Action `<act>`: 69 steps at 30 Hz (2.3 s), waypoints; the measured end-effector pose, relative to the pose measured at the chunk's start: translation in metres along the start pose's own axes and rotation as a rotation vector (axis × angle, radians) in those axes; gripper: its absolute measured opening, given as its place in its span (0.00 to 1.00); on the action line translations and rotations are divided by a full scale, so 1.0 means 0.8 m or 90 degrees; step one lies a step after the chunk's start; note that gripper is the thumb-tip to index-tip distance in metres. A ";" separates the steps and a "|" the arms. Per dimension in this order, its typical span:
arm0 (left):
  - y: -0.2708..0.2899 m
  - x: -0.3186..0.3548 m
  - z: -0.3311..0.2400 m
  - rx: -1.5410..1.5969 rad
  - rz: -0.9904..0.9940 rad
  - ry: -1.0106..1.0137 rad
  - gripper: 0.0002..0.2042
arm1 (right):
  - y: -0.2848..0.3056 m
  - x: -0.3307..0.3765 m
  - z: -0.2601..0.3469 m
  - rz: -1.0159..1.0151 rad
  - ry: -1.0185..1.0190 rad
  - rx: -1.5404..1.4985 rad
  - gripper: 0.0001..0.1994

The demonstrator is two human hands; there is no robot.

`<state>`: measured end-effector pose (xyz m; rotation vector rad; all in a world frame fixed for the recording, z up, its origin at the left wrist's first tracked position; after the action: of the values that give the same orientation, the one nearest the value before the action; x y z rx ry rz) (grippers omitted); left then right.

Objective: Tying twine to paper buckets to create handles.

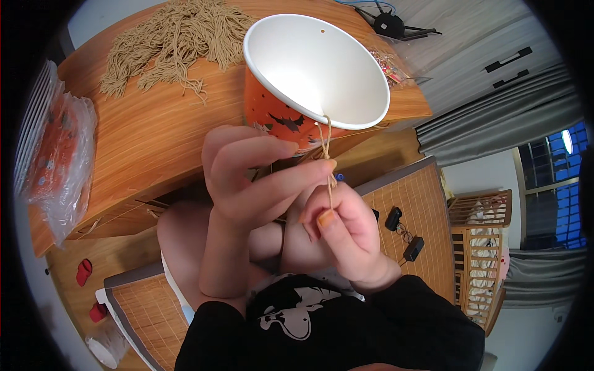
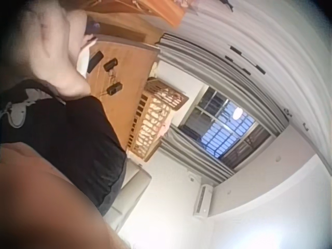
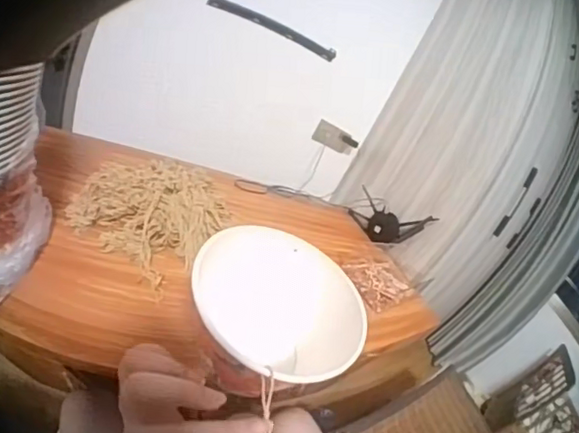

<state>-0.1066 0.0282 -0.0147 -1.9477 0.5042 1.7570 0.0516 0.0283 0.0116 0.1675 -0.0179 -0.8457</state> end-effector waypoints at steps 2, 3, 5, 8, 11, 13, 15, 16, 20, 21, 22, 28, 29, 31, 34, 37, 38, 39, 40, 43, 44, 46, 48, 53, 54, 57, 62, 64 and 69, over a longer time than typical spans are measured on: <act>0.002 -0.002 -0.008 0.001 0.024 -0.002 0.15 | -0.002 0.005 0.007 0.028 0.027 0.046 0.05; 0.000 0.002 -0.011 -0.007 0.021 0.011 0.15 | -0.004 0.006 0.010 0.054 0.052 0.093 0.04; 0.001 0.004 -0.016 -0.018 0.013 0.018 0.15 | -0.007 0.004 0.016 0.057 0.077 0.146 0.03; 0.005 -0.002 -0.021 -0.042 0.031 0.014 0.15 | -0.011 0.004 0.022 0.087 0.118 0.191 0.02; 0.007 -0.005 -0.022 -0.060 0.051 0.009 0.15 | -0.015 0.010 0.023 0.100 0.094 0.172 0.03; 0.007 -0.008 -0.023 -0.059 0.041 0.012 0.15 | -0.016 0.012 0.028 0.087 0.119 0.178 0.03; 0.004 -0.007 -0.022 -0.068 0.024 0.011 0.15 | -0.014 0.016 0.029 0.085 0.120 0.178 0.04; 0.003 -0.009 -0.022 -0.068 0.023 0.008 0.15 | -0.012 0.017 0.029 0.083 0.119 0.178 0.04; 0.001 -0.017 -0.022 -0.087 0.009 0.011 0.14 | -0.010 0.021 0.032 0.090 0.145 0.184 0.05; 0.001 -0.017 -0.021 -0.091 0.011 0.020 0.14 | -0.011 0.021 0.031 0.090 0.142 0.192 0.05; 0.001 -0.017 -0.020 -0.091 0.011 0.016 0.14 | -0.011 0.021 0.031 0.089 0.139 0.199 0.05; -0.001 -0.008 -0.011 -0.110 0.030 0.049 0.13 | -0.018 0.027 0.036 0.093 0.174 0.245 0.03; -0.003 -0.008 -0.010 -0.114 0.039 0.067 0.12 | -0.017 0.026 0.035 0.092 0.176 0.245 0.03; -0.005 -0.006 -0.010 -0.117 0.049 0.085 0.11 | -0.016 0.025 0.032 0.114 0.163 0.247 0.03; -0.011 0.002 -0.015 -0.097 0.033 0.074 0.16 | -0.014 0.021 0.030 0.115 0.147 0.225 0.03; -0.021 0.017 -0.021 -0.149 0.068 0.165 0.57 | -0.010 0.022 0.027 0.108 0.141 0.174 0.02; -0.027 0.020 -0.022 -0.147 0.068 0.165 0.57 | -0.007 0.023 0.028 0.106 0.141 0.174 0.02; -0.031 0.022 -0.023 -0.143 0.074 0.208 0.60 | -0.008 0.025 0.032 0.140 0.164 0.172 0.02; -0.034 0.024 -0.022 -0.139 0.080 0.251 0.64 | -0.009 0.029 0.036 0.175 0.187 0.169 0.03; -0.042 0.029 -0.014 -0.152 0.112 0.341 0.68 | -0.001 0.040 0.051 0.262 0.250 0.178 0.05; -0.045 0.034 -0.009 -0.151 0.112 0.341 0.68 | 0.007 0.041 0.062 0.298 0.293 0.212 0.07; -0.046 0.043 0.006 -0.046 0.094 0.370 0.68 | 0.026 0.047 0.081 0.283 0.369 0.241 0.10; -0.046 0.040 0.010 0.028 0.074 0.350 0.68 | 0.062 0.048 0.091 0.156 0.342 0.184 0.14; -0.037 0.016 -0.004 0.430 0.111 0.372 0.71 | 0.170 0.035 0.086 -0.201 0.376 0.040 0.17; -0.030 0.013 -0.005 0.437 0.109 0.368 0.71 | 0.186 0.027 0.081 -0.229 0.349 0.070 0.15; -0.024 0.012 -0.013 0.799 0.212 0.640 0.73 | 0.214 0.007 0.053 -0.267 0.217 0.118 0.13; -0.027 0.009 -0.021 0.925 0.105 0.729 0.69 | 0.215 0.002 -0.021 -0.196 0.044 -0.107 0.14; -0.034 0.020 -0.019 0.959 0.049 0.851 0.67 | 0.207 0.017 -0.033 -0.245 0.011 -0.180 0.17; -0.040 0.065 -0.009 0.977 0.062 0.861 0.51 | 0.179 -0.002 -0.046 -0.033 0.102 -0.462 0.23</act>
<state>-0.0772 0.0525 -0.0628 -1.4190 1.6475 -0.4352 0.1604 0.1278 -0.0025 -0.4482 0.4404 -0.8417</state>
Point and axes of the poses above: each hand's wrist, its own x-axis away from the middle knuckle, its own y-axis out of the back of the hand, z = x × y, the point moved 3 cm from there along -x, towards the middle knuckle, and after that the axes turned 7 degrees about -y, right-handed, at the moved point
